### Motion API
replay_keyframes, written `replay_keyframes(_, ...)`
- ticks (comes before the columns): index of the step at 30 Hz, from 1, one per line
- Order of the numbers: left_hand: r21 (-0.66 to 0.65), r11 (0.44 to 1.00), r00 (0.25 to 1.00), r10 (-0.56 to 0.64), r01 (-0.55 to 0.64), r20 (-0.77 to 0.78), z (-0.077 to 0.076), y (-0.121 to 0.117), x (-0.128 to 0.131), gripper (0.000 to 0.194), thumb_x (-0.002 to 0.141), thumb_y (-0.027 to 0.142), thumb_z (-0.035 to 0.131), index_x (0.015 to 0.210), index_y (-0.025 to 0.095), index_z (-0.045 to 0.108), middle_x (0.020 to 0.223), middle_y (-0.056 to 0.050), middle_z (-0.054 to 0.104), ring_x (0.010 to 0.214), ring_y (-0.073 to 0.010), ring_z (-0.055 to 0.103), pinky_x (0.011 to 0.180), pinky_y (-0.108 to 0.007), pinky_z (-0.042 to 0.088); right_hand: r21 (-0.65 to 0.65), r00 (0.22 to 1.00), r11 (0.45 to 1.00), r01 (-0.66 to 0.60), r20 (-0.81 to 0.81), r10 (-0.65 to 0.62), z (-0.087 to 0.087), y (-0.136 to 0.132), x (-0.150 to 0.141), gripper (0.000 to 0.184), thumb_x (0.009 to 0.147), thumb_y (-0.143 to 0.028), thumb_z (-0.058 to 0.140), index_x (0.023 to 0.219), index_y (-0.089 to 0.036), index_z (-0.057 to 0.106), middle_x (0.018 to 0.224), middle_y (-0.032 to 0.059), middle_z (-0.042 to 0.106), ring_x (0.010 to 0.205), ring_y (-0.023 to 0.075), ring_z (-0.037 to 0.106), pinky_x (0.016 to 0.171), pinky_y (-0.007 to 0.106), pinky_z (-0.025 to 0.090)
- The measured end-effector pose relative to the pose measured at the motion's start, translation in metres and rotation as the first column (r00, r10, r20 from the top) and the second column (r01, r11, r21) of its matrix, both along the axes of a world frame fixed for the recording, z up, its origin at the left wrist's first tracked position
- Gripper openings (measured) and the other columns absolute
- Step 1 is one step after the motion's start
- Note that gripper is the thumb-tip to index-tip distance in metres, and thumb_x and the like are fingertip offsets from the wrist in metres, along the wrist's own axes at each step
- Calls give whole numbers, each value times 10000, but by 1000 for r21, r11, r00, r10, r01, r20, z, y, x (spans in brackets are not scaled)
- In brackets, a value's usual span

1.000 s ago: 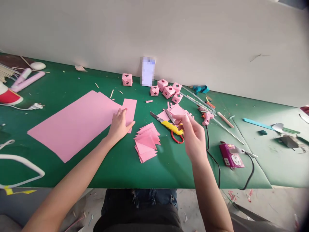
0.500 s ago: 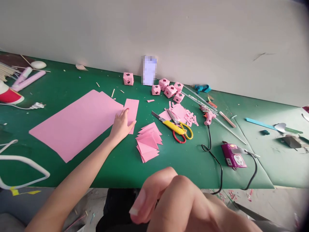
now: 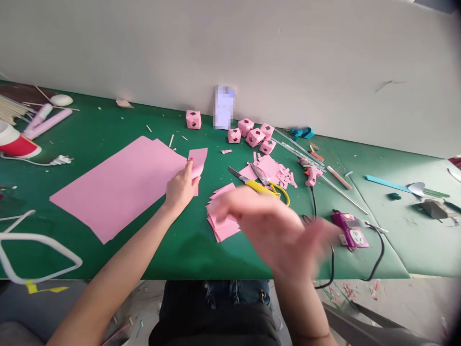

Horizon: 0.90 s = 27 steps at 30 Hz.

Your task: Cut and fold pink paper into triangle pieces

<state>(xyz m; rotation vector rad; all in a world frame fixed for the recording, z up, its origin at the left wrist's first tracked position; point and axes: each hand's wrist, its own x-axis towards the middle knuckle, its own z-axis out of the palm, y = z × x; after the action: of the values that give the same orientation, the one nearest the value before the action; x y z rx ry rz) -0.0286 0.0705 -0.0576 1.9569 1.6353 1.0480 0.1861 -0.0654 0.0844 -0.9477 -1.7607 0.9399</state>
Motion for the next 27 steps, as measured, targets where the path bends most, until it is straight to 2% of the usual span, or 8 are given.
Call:
replay_keyframes(2,17,999,999,31,-31,7,7,-1,0,553,902,294,707,1433,198,586,1311,-178,734,1247,-399,686,1106,-550,490,-173,974,984,29,-216,-67,-19,29,-8,590,1043,-663,307,1336,-326,692,1208,82,753,1144,277,719,909,430,627)
replay_keyframes(6,7,998,978,58,-61,200,20,-2,2,559,876,373,755,1388,206,605,1275,-160,757,1245,-354,698,1111,-509,496,-357,939,930,85,-284,-194,-68,66,-16,466,990,-586,562,1272,-242,700,1204,104,760,1068,239,731,887,368,612)
replay_keyframes(10,-56,998,810,4,35,586,26,0,7,649,812,473,813,1349,180,594,1355,-166,707,1277,-302,680,1117,-442,511,-362,944,920,148,-226,-240,-96,72,-17,472,914,-575,691,1232,-227,703,1142,87,766,1002,202,731,889,332,601)
replay_keyframes(15,-99,994,722,35,47,691,33,-9,20,545,924,575,666,1302,192,578,1236,-128,728,1151,-258,723,973,-399,604,-297,978,943,149,-95,-184,-94,65,-25,469,854,-497,790,1229,-227,707,1150,83,763,975,188,718,869,332,591)
replay_keyframes(18,-112,991,703,28,74,711,40,-22,30,497,967,605,594,1278,218,588,1247,-110,706,1042,-237,741,873,-375,638,-211,989,967,145,1,-148,-88,61,-32,341,842,-451,808,1089,-227,738,1098,71,780,941,193,712,849,334,581)
replay_keyframes(22,-82,994,728,6,68,685,48,-38,38,428,1020,579,531,1265,235,605,1357,-105,648,1294,-250,623,1023,-372,576,-56,981,979,194,32,-192,-82,58,-35,165,941,-392,690,898,-237,725,971,59,778,920,216,700,877,369,551)
replay_keyframes(25,-46,998,746,0,40,666,51,-45,40,405,1061,544,470,1290,232,591,1389,-114,643,1344,-245,595,1127,-392,499,-82,968,965,249,-13,-251,-75,57,-34,188,955,-413,651,884,-241,677,921,53,752,887,220,689,866,374,541)
replay_keyframes(27,-22,998,751,-28,56,660,53,-49,40,423,1076,543,430,1347,243,556,1463,-131,607,1350,-258,605,1098,-408,519,-97,953,953,286,-74,-294,-71,56,-30,207,964,-430,611,878,-242,620,900,43,718,852,207,667,836,358,534)
